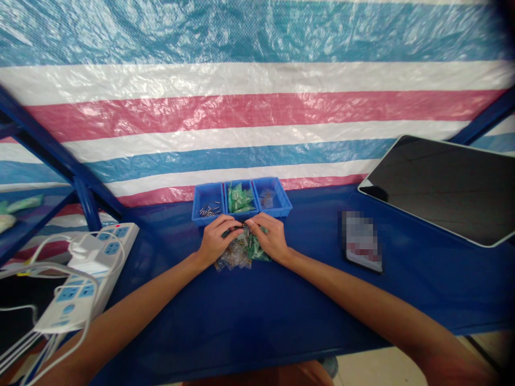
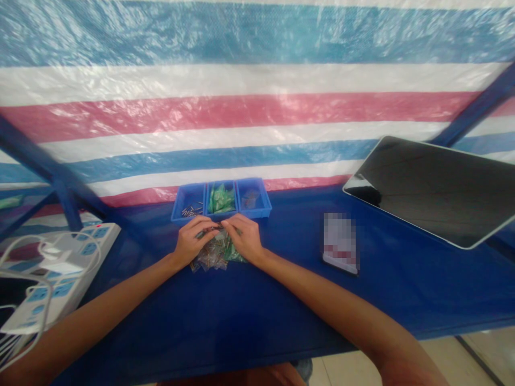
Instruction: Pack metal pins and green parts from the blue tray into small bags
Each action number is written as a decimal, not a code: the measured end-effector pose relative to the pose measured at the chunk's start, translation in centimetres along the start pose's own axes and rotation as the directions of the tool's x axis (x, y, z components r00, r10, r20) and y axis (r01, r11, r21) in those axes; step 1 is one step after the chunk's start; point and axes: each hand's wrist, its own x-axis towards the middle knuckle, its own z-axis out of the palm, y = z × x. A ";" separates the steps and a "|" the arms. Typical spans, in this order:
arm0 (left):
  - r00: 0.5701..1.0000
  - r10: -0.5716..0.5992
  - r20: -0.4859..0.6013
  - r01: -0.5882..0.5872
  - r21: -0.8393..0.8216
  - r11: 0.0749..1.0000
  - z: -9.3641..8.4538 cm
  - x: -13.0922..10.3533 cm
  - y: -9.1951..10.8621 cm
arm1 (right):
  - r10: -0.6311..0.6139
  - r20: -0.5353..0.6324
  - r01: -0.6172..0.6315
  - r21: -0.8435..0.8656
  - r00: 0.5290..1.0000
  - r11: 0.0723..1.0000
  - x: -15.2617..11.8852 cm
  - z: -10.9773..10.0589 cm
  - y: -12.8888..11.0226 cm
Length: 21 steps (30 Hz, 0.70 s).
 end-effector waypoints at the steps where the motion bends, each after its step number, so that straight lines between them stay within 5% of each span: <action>1: 1.000 0.003 0.005 -0.003 0.007 1.000 0.0 0.0 0.0 | -0.001 0.002 0.001 -0.002 1.000 1.000 0.0 0.0 0.0; 11: 1.000 -0.022 0.007 0.022 0.000 1.000 -0.1 0.1 0.3 | 0.002 0.017 -0.001 -0.011 1.000 1.000 0.0 0.0 -0.1; 21: 0.991 -0.079 -0.106 0.080 0.008 0.997 -0.1 0.1 0.4 | -0.002 0.094 0.004 -0.024 0.996 1.000 0.0 0.0 0.0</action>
